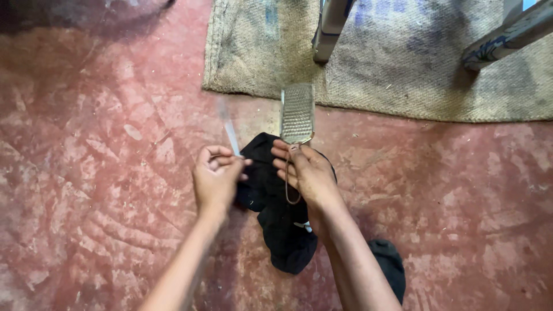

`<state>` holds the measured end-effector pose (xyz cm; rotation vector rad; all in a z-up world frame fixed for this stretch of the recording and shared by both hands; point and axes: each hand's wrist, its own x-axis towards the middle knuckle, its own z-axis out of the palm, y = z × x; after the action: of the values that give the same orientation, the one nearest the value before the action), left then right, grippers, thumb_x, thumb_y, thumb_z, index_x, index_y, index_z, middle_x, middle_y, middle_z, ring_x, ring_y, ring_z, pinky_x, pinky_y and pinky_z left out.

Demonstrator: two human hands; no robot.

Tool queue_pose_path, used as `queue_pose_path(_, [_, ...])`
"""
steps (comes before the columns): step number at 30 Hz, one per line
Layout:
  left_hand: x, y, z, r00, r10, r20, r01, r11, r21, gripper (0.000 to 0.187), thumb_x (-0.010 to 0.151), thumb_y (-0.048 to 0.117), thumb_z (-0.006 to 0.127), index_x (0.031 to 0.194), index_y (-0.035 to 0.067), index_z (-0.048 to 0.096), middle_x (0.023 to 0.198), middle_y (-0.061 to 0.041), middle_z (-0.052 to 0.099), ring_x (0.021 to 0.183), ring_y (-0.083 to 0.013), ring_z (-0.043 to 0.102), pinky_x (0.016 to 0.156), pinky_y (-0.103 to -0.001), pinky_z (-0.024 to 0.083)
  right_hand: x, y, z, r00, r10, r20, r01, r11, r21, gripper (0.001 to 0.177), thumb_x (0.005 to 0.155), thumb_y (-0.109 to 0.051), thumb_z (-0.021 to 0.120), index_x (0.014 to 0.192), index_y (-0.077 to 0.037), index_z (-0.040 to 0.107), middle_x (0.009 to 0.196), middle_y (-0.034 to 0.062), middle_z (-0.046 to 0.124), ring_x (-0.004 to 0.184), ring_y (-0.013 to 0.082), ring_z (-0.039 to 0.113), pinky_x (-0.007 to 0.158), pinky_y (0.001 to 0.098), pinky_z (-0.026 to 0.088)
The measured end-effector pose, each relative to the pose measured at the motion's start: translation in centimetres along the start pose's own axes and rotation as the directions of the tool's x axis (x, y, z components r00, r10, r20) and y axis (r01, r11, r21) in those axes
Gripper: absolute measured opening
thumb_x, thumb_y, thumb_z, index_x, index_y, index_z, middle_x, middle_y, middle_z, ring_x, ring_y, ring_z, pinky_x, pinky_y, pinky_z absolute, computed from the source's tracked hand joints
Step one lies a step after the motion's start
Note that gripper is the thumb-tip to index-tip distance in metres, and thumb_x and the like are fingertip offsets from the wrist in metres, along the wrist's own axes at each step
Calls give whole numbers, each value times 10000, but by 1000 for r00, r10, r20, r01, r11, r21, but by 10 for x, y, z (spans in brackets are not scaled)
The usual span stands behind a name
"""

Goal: The person wipes a mug, a metal cup, a utensil holder, a whisk, a grater, a fork, and spoons with a black cloth. They place the cleaned items on a small white table.

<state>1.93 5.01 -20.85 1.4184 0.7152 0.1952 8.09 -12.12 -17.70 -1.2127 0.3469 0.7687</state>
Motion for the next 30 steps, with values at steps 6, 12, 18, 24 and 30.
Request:
queue_pose_path(6, [-52, 42, 49, 974, -178, 142, 189, 979, -73, 354, 850, 20, 755, 1079, 68, 489, 841, -107, 729, 657, -150, 699, 532, -253, 448, -20, -38, 8, 994, 101, -50, -95, 989, 113, 424, 1045, -297, 348, 1324, -90, 591, 984, 44, 746, 863, 131, 722, 716, 276, 564])
queue_pose_path(12, [-45, 22, 57, 998, -54, 29, 55, 998, -18, 252, 1039, 291, 595, 1035, 41, 632, 845, -78, 697, 728, -153, 659, 614, -300, 461, -22, -46, 4, 991, -42, -124, 59, 988, 140, 432, 1095, -297, 401, 1286, -16, 667, 722, -26, 477, 620, 57, 504, 604, 235, 499])
queue_pose_path(18, [-19, 4, 53, 913, 406, 41, -179, 307, 935, 279, 809, 447, 766, 993, 239, 740, 1015, -114, 694, 1057, -380, 592, 922, -527, 412, -29, -41, -5, 984, -13, -180, 35, 992, 120, 345, 1066, -305, 481, 1095, -10, 657, 701, -34, 453, 524, 47, 385, 501, 232, 390])
queue_pose_path(24, [-81, 76, 38, 955, 263, -139, -136, 802, 582, 211, 1050, 255, 541, 1039, 61, 624, 1043, -116, 753, 1007, -330, 695, 827, -424, 501, -83, -66, 0, 978, -11, -210, 17, 999, 28, 329, 1057, -326, 475, 992, -40, 623, 685, -24, 450, 506, 56, 377, 460, 245, 359])
queue_pose_path(30, [-110, 127, 40, 963, -268, 29, 166, 673, 720, 302, 932, 327, 679, 1179, 154, 682, 1065, -113, 782, 1011, -286, 758, 864, -396, 573, -147, -106, 13, 961, -6, -277, 21, 999, 50, 296, 1049, -309, 494, 1001, -58, 644, 680, -24, 465, 503, 57, 364, 441, 235, 296])
